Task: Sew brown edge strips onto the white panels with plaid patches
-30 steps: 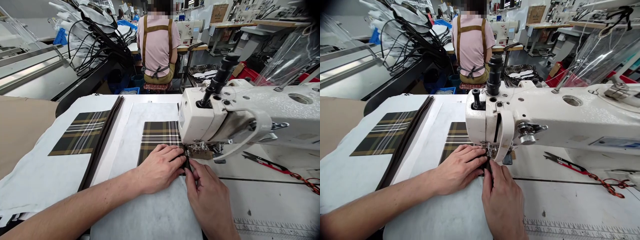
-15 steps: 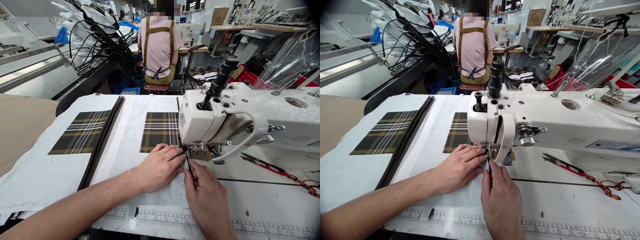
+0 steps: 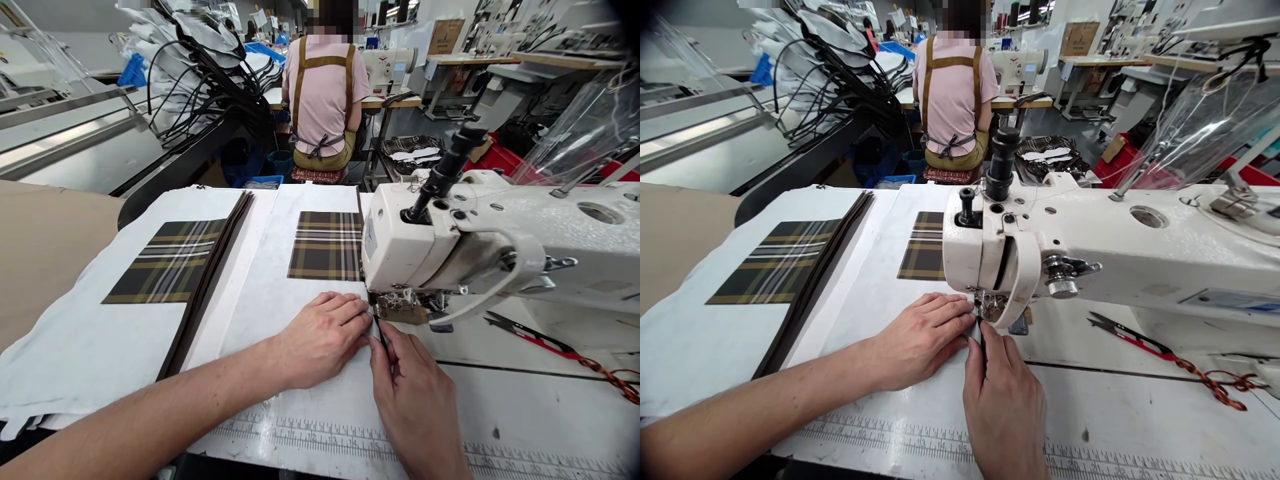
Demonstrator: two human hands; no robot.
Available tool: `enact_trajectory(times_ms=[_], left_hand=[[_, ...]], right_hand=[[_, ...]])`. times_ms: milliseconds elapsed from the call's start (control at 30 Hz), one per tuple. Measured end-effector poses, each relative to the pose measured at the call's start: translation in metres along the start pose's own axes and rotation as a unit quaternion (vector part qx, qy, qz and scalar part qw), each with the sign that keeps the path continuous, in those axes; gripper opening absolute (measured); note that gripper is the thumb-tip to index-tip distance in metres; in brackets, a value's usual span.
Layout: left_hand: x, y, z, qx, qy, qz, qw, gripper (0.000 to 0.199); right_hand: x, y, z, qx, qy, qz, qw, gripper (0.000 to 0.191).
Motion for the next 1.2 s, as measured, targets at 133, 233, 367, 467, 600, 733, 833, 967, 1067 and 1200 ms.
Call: enact_trajectory(times_ms=[133, 233, 367, 467, 600, 733, 833, 967, 1067, 1200], left_hand=[[0.0, 0.002, 0.0, -0.003, -0.003, 0.001, 1.0, 0.032], [0.003, 0.003, -0.001, -0.003, 0.001, 0.018, 1.0, 0.033], [0.012, 0.005, -0.003, 0.002, 0.019, 0.066, 0.998, 0.035], [0.016, 0.004, -0.004, 0.013, 0.023, 0.082, 0.996, 0.035], [0.014, 0.003, -0.001, 0.027, 0.014, 0.075, 0.997, 0.033], [0.013, 0.005, 0.001, 0.028, 0.005, 0.044, 0.999, 0.028], [0.0, -0.002, 0.0, 0.024, -0.033, 0.014, 0.999, 0.02], [-0.099, -0.025, -0.043, 0.043, -0.363, -0.076, 0.928, 0.022], [-0.161, -0.037, -0.09, 0.061, -0.544, -0.116, 0.829, 0.055], [-0.195, -0.036, -0.09, 0.022, -0.579, -0.194, 0.792, 0.079]], right_hand=[[0.001, 0.003, 0.0, -0.009, 0.004, 0.005, 1.0, 0.038], [-0.001, 0.002, 0.0, -0.008, 0.0, -0.001, 1.0, 0.038], [-0.002, 0.0, 0.001, -0.001, -0.006, -0.01, 1.0, 0.039], [-0.001, 0.001, 0.002, -0.002, -0.003, -0.014, 1.0, 0.037], [0.001, 0.002, 0.003, -0.016, 0.008, -0.01, 1.0, 0.035], [0.005, 0.0, 0.001, -0.021, 0.021, 0.009, 1.0, 0.041], [0.012, -0.002, 0.001, -0.025, 0.025, 0.014, 0.999, 0.046], [0.033, 0.006, 0.004, -0.063, 0.045, 0.034, 0.996, 0.046], [0.053, 0.013, -0.001, -0.085, 0.121, 0.107, 0.983, 0.048], [0.041, 0.063, -0.01, -0.191, 0.247, 0.47, 0.826, 0.082]])
Point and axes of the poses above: each hand's wrist, its own z-axis towards the middle knuckle, its own y-axis out of the palm, x = y × z, the point moved 10 cm from there along z, towards the middle knuckle, and after that the axes turned 15 degrees about -x, right-handed, at the moved point
